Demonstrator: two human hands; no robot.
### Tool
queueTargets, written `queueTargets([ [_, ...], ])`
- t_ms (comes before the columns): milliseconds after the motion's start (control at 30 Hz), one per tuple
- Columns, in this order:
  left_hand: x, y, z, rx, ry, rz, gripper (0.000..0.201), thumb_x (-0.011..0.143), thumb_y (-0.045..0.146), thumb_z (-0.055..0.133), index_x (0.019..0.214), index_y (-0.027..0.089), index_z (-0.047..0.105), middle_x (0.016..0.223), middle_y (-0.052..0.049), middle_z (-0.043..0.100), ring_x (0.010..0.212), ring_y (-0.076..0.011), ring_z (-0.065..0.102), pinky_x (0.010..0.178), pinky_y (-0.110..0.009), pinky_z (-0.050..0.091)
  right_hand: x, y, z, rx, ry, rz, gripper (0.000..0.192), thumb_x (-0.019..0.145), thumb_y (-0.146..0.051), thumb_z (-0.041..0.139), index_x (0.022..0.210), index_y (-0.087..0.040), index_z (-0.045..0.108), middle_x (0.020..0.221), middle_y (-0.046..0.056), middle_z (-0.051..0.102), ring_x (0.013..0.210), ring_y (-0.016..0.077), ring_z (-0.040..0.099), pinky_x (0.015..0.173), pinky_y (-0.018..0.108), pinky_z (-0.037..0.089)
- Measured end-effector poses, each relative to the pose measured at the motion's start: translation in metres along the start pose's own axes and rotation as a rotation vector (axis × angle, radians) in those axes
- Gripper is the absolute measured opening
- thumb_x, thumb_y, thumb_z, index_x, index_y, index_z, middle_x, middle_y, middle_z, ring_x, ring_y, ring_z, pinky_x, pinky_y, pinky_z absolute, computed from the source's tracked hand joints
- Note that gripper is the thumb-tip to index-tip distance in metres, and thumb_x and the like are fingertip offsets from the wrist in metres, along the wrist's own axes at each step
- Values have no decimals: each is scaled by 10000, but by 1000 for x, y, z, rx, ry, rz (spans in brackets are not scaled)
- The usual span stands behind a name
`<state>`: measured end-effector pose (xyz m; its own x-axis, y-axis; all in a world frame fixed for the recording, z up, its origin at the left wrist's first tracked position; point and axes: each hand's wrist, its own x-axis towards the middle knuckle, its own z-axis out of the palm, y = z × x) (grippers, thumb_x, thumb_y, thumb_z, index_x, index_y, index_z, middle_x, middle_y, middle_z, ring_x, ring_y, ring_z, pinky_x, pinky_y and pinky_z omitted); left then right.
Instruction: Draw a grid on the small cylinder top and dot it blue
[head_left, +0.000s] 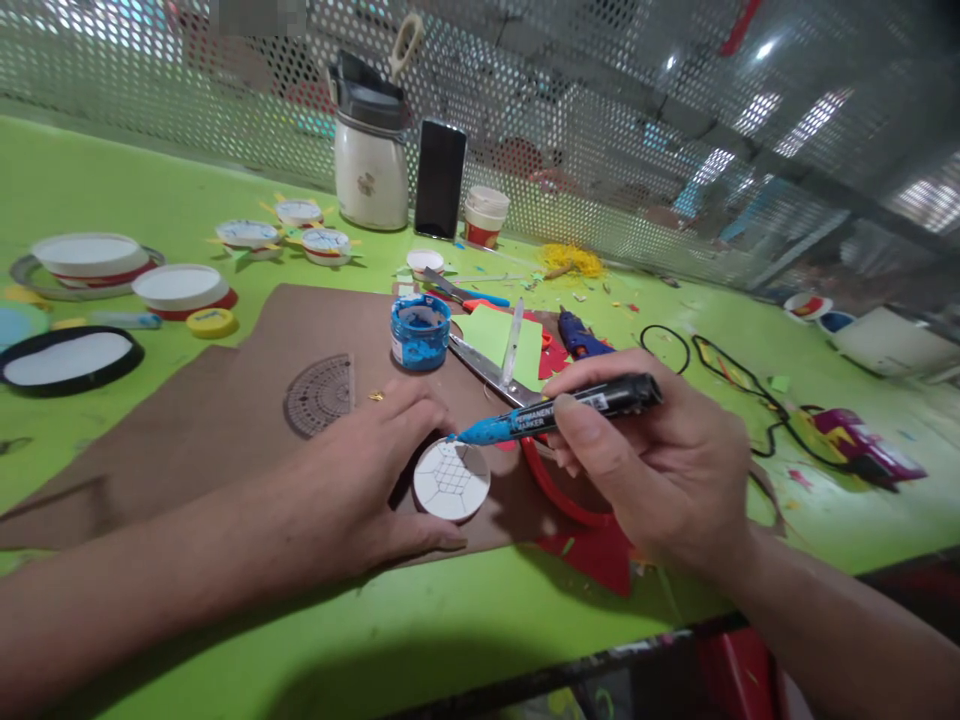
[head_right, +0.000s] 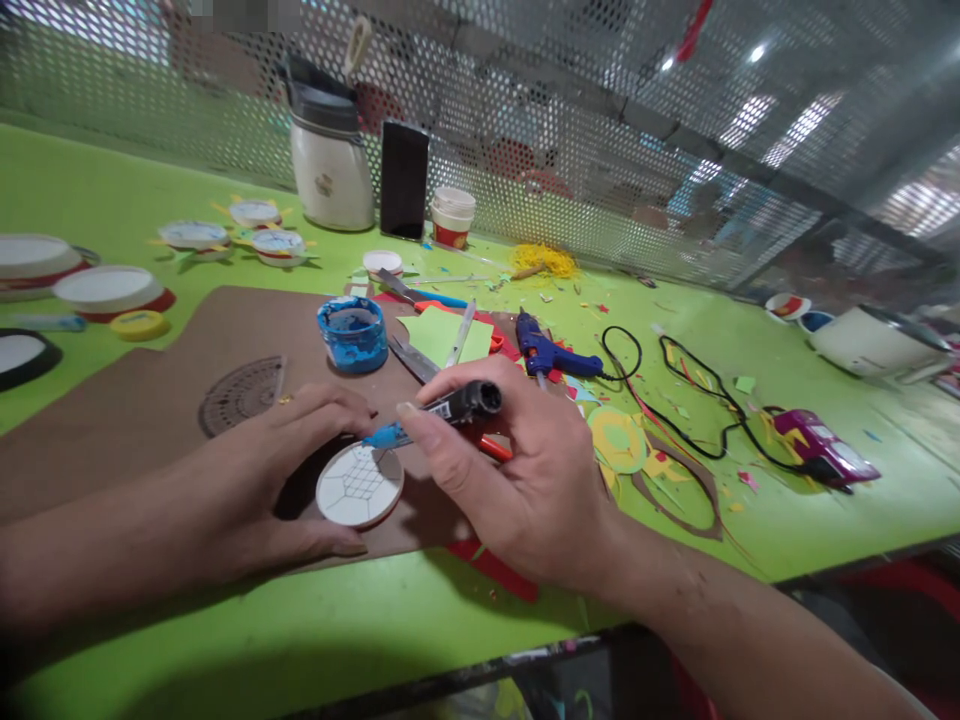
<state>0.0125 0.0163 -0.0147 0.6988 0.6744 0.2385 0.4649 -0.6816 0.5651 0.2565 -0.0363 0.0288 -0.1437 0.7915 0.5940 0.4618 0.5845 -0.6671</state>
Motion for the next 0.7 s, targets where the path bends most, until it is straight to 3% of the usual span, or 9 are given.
queueTargets([
  [167,-1,2,1,5,-25,-37,431,835,502,842,1098,234,630,1185,-89,661,1097,-317,649,916,-454,563,-1,-4,3,34,52,26,44,989,-229,756,1010,-247,723,834,-29,728,548,89,598,459,226,449],
  [333,-3,6,0,22,-40,-86,417,830,443,810,1136,230,624,1176,-79,658,1067,-316,653,876,-454,552,3,-9,5,79,153,42,70,971,-201,756,930,-244,720,662,-59,648,509,101,598,446,224,456],
  [700,-3,8,-2,-16,-28,-160,511,797,436,829,1213,235,610,1179,-81,706,1046,-329,688,863,-454,543,4,-5,5,118,186,94,62,987,-257,764,941,-231,732,670,-49,670,509,110,610,435,225,467],
])
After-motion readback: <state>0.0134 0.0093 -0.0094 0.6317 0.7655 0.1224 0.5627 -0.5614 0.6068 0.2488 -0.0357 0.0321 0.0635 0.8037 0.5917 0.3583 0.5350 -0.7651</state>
